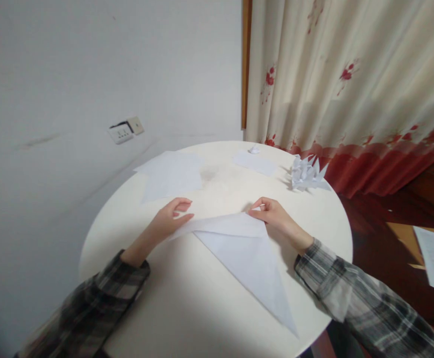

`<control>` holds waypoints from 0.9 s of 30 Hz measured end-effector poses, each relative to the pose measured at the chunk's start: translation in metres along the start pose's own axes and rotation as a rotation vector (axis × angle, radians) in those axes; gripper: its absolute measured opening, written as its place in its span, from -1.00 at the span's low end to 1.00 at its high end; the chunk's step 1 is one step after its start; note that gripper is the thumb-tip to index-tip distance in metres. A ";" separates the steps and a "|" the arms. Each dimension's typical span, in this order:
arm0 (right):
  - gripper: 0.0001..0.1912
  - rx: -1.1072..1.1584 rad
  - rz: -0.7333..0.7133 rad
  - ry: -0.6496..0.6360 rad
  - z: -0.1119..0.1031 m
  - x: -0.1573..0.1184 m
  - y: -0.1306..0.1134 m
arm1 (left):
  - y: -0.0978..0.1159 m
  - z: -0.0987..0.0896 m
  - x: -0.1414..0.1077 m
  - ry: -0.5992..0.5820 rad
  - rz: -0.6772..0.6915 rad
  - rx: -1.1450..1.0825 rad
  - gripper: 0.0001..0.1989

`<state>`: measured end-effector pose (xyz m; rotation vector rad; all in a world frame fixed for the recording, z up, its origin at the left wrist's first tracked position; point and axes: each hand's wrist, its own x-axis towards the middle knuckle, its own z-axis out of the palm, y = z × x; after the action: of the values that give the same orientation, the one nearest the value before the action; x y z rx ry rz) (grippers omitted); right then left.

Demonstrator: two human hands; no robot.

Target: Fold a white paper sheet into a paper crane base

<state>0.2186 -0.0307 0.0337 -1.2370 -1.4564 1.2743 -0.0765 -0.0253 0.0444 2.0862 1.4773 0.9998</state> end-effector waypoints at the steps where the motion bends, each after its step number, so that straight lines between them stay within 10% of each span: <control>1: -0.64 -0.044 0.011 -0.013 0.000 0.001 0.003 | -0.002 0.003 -0.001 0.027 0.078 0.095 -0.71; 9: -0.80 -0.456 -0.158 -0.075 0.005 0.000 0.005 | 0.022 0.021 -0.018 -0.465 0.461 0.271 -0.65; 16: -0.87 -0.812 -0.590 0.072 0.015 -0.008 -0.001 | 0.019 0.030 -0.022 -0.425 0.572 0.406 -0.63; 27: -0.68 -0.926 -0.899 -0.286 0.042 -0.019 0.002 | 0.019 0.024 -0.023 -0.327 0.627 0.430 -0.65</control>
<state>0.1818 -0.0573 0.0255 -0.6963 -2.5466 0.1217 -0.0511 -0.0513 0.0341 2.9561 0.9411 0.4973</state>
